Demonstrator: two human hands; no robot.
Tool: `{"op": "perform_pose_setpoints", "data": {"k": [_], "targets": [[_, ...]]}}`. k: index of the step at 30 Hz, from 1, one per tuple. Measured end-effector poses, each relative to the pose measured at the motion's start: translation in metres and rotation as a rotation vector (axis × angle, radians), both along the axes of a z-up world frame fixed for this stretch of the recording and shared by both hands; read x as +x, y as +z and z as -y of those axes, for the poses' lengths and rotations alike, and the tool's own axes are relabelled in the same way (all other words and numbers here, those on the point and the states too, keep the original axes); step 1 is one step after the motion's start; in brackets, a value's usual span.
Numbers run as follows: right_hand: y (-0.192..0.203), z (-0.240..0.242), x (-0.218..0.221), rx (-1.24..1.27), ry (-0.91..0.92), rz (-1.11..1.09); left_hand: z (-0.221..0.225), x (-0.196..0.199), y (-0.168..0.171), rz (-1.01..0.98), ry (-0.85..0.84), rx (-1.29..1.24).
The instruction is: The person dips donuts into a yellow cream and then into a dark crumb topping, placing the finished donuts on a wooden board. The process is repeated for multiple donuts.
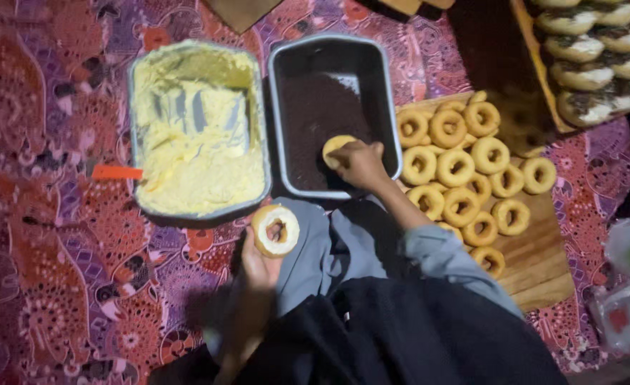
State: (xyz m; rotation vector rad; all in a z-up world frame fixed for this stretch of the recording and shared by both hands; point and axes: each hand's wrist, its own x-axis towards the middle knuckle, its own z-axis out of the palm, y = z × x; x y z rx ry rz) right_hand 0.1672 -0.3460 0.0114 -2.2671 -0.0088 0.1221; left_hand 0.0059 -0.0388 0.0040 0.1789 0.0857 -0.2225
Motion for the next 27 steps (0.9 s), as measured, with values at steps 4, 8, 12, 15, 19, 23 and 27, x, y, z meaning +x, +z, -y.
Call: {"op": "perform_pose_setpoints", "data": {"k": [4, 8, 12, 15, 19, 23, 27], "targets": [[0.021, 0.075, -0.039, 0.874, -0.298, -0.18, 0.017, 0.003, 0.004, -0.189, 0.035, 0.394], [-0.009, 0.184, -0.157, 1.614, -0.667, -0.089, 0.051, 0.01, 0.016, -0.268, -0.122, 0.425], [-0.038, 0.305, -0.3, 1.69, -1.086, 0.217, 0.099, 0.006, 0.04, -0.287, -0.238, 0.482], [-0.045, 0.377, -0.379, 1.46, -1.326, 0.389, 0.129, -0.002, 0.046, -0.268, -0.286, 0.498], [-0.04, 0.431, -0.427, 1.192, -1.85, 0.286, 0.151, -0.008, 0.04, -0.302, -0.309, 0.54], [-0.051, 0.441, -0.399, 1.067, -1.932, 0.146, 0.15, -0.009, 0.041, -0.276, -0.272, 0.53], [-0.054, 0.398, -0.372, 0.909, -1.864, 0.126, 0.145, -0.004, 0.051, -0.235, -0.29, 0.554]]}}
